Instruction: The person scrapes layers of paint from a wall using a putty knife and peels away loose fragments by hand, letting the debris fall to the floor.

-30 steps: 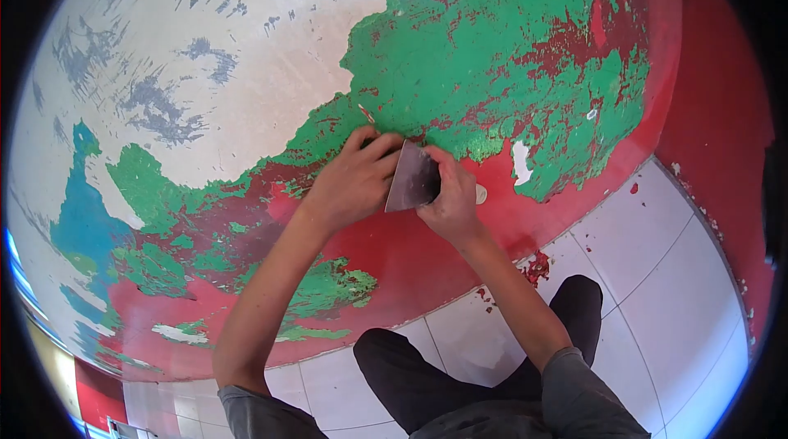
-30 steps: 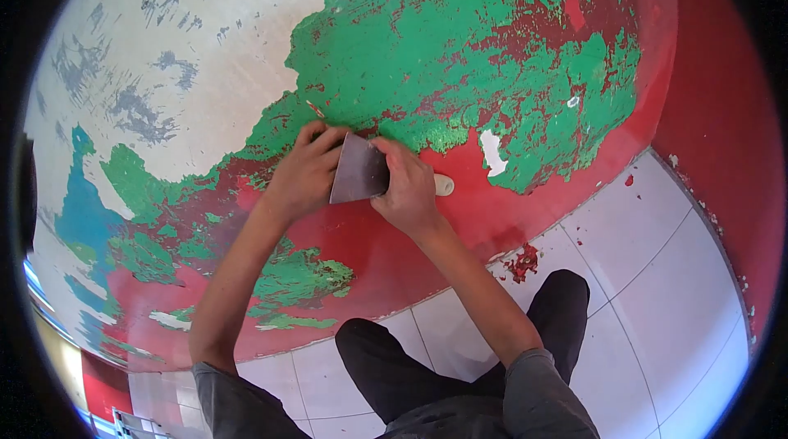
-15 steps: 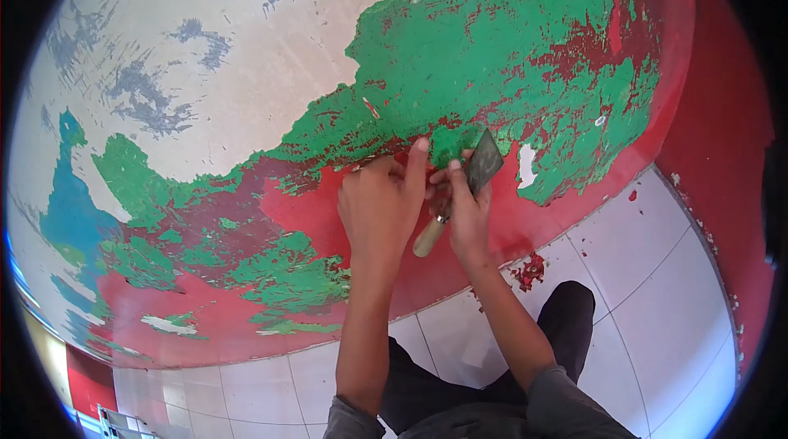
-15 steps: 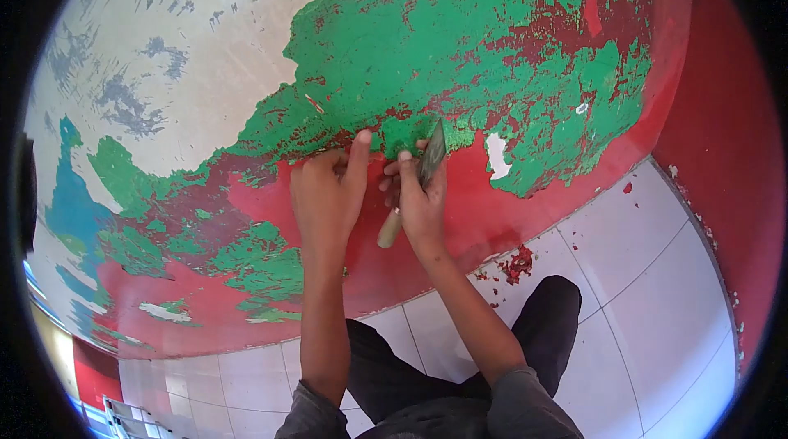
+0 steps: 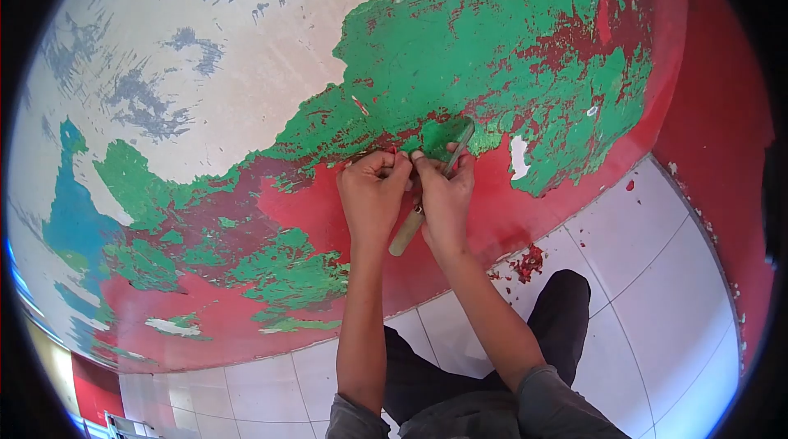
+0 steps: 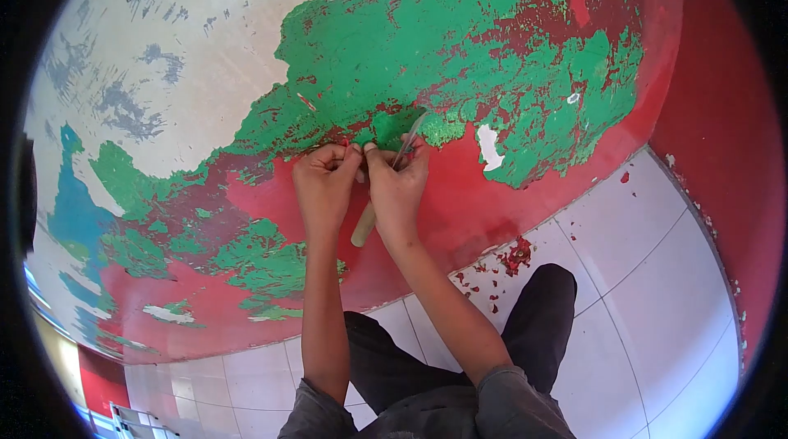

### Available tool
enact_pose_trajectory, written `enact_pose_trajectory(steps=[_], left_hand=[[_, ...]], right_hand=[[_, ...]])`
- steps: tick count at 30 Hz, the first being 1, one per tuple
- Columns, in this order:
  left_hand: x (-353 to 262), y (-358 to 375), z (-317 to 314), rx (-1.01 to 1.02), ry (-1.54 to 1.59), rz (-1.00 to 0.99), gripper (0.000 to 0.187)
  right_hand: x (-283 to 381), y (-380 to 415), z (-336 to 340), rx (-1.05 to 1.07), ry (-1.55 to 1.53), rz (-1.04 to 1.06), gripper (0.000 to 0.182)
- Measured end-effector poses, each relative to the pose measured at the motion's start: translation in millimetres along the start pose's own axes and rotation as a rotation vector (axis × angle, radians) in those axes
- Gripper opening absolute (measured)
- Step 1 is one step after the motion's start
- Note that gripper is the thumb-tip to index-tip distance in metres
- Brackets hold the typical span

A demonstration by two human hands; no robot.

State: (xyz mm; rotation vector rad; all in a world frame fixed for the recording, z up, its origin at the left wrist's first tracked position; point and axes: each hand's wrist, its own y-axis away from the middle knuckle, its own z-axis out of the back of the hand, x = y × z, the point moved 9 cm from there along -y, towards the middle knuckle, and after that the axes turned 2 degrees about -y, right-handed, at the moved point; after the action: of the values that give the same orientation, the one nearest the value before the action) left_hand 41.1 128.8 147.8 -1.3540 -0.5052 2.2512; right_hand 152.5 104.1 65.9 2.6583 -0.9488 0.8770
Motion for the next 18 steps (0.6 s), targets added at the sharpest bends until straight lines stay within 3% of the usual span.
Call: enact_pose_trajectory(steps=[9,18], left_hand=[[14.7,5.4,2.7,-0.019,0.076,-0.033,0.017],[16.2,15.9,3.3,0.061,0.117,-0.059,0.021]], right_hand=[[-6.4,10.9,-6.4,0.006,-0.207,0.011,0.037],[-21.4,14.9,4.9,0.004,-0.076,-0.172,0.035]])
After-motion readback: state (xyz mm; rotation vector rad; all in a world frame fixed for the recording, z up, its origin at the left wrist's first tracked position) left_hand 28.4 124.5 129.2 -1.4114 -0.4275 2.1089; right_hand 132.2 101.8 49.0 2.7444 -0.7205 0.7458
